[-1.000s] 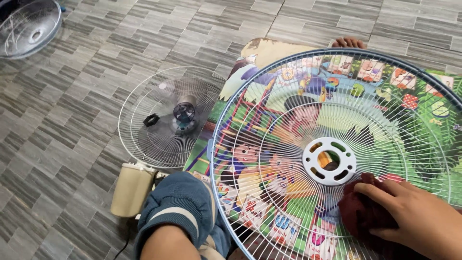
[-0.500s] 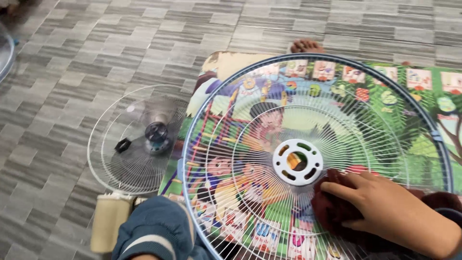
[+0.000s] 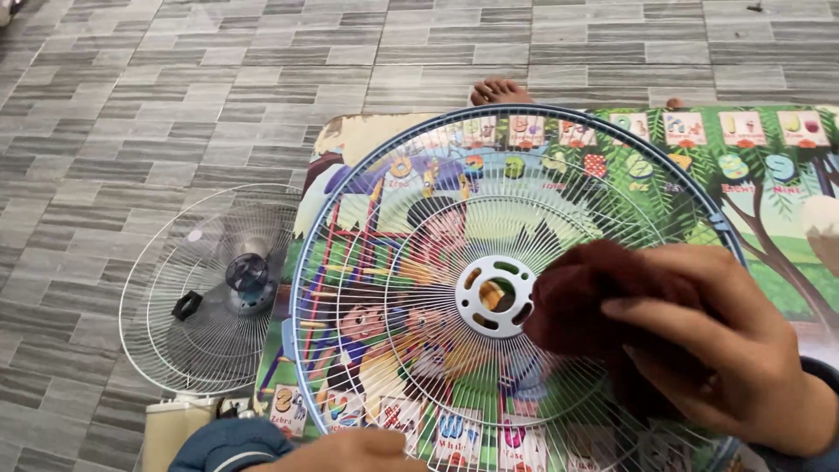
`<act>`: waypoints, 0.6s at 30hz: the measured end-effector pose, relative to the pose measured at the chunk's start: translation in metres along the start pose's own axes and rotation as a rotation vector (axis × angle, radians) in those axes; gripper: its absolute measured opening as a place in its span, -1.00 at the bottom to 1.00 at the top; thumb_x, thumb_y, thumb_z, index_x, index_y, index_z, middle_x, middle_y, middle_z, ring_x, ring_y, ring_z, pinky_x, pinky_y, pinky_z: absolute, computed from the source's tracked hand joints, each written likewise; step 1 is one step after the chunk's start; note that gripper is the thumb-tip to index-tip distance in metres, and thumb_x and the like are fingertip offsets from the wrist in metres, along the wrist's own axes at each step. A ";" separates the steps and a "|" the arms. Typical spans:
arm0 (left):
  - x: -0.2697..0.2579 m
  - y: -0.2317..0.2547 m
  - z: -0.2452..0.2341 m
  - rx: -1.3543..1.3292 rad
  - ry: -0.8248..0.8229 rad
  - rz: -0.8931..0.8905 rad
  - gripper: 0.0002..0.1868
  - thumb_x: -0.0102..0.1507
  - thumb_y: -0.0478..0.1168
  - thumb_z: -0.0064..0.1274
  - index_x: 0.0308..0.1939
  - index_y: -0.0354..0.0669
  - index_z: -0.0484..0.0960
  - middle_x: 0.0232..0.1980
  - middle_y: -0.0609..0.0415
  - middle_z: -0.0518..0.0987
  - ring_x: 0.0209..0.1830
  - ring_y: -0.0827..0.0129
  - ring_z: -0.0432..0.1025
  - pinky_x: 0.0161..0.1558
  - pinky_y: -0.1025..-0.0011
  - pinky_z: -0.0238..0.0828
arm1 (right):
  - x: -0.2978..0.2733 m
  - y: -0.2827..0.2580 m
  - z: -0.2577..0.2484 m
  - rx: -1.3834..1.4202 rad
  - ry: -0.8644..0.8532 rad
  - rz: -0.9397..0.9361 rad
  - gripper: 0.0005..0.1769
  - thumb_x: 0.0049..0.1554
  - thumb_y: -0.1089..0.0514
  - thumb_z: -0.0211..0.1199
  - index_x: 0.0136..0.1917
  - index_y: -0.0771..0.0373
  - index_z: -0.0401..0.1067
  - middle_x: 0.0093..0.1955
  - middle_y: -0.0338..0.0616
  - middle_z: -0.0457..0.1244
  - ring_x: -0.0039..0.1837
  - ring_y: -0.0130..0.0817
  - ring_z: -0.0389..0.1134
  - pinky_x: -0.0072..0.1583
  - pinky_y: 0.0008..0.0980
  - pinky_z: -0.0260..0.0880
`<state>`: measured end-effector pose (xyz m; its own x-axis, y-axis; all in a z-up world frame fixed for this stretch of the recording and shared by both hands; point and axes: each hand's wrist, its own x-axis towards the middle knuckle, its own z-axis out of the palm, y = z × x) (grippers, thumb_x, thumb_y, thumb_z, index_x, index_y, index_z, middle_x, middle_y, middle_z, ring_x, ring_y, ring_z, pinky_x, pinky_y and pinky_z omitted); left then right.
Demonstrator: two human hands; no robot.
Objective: Cleaning a fan grill using a cloth and a small brush
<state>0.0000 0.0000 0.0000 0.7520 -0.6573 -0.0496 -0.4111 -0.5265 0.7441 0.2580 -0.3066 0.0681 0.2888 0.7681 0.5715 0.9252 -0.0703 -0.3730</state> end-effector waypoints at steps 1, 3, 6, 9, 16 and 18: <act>0.012 0.015 -0.019 0.002 -0.010 0.005 -0.86 0.36 -0.41 -0.05 -0.02 -0.40 0.47 -0.04 -0.17 0.50 -0.24 0.07 0.42 0.01 0.15 0.42 | 0.000 -0.001 0.002 -0.004 0.007 0.008 -0.57 -0.08 0.23 0.35 0.11 0.20 0.49 0.34 0.12 0.22 0.23 -0.07 0.34 0.26 -0.15 0.39; 0.036 0.047 -0.054 0.300 0.164 0.060 -0.84 0.39 -0.24 0.02 -0.30 -0.15 0.50 -0.41 0.09 0.47 -0.49 0.37 0.32 -0.37 0.42 0.34 | 0.003 -0.003 0.006 0.057 0.082 0.009 -0.52 -0.11 0.31 0.38 0.12 0.32 0.46 0.31 0.15 0.25 0.20 -0.09 0.36 0.27 -0.15 0.42; 0.077 0.058 -0.086 0.244 0.315 0.182 -0.90 0.16 -0.32 0.15 -0.36 -0.22 0.52 -0.57 0.08 0.46 -0.67 0.23 0.32 -0.52 0.30 0.25 | 0.014 -0.012 0.004 0.156 0.079 0.068 -0.44 -0.11 0.34 0.35 0.20 0.33 0.40 0.37 0.15 0.24 0.30 -0.07 0.38 0.30 -0.19 0.41; 0.096 0.033 -0.089 0.519 0.482 -0.161 -0.70 0.23 0.00 0.20 -0.40 -0.15 0.74 -0.71 0.12 0.53 -0.89 0.46 0.24 -0.77 0.52 0.10 | 0.027 -0.022 0.000 0.243 0.068 0.054 -0.46 -0.12 0.33 0.34 0.17 0.36 0.40 0.39 0.15 0.24 0.38 -0.01 0.34 0.37 -0.13 0.40; 0.142 0.007 -0.126 0.391 0.557 -0.024 -0.40 0.06 -0.14 0.39 0.17 -0.11 0.58 -0.37 0.16 0.64 -0.51 0.42 0.48 -0.43 0.47 0.34 | 0.044 -0.016 0.006 0.187 0.090 -0.004 -0.74 -0.12 0.31 0.32 -0.09 0.22 0.56 0.25 -0.06 0.37 0.32 -0.10 0.31 0.37 -0.18 0.37; 0.157 -0.002 -0.118 0.281 0.537 0.007 -0.85 0.08 -0.26 0.28 -0.37 -0.26 0.67 -0.19 0.07 0.46 -0.32 0.24 0.39 -0.21 0.38 0.38 | 0.042 -0.006 0.005 0.096 0.114 0.015 -0.73 -0.19 0.44 0.35 -0.19 0.21 0.57 0.18 -0.09 0.41 0.26 -0.10 0.27 0.32 -0.20 0.36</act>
<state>0.1799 -0.0390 0.0689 0.8737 -0.3358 0.3521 -0.4822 -0.6938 0.5348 0.2631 -0.2709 0.0907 0.3335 0.6900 0.6424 0.8944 -0.0161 -0.4470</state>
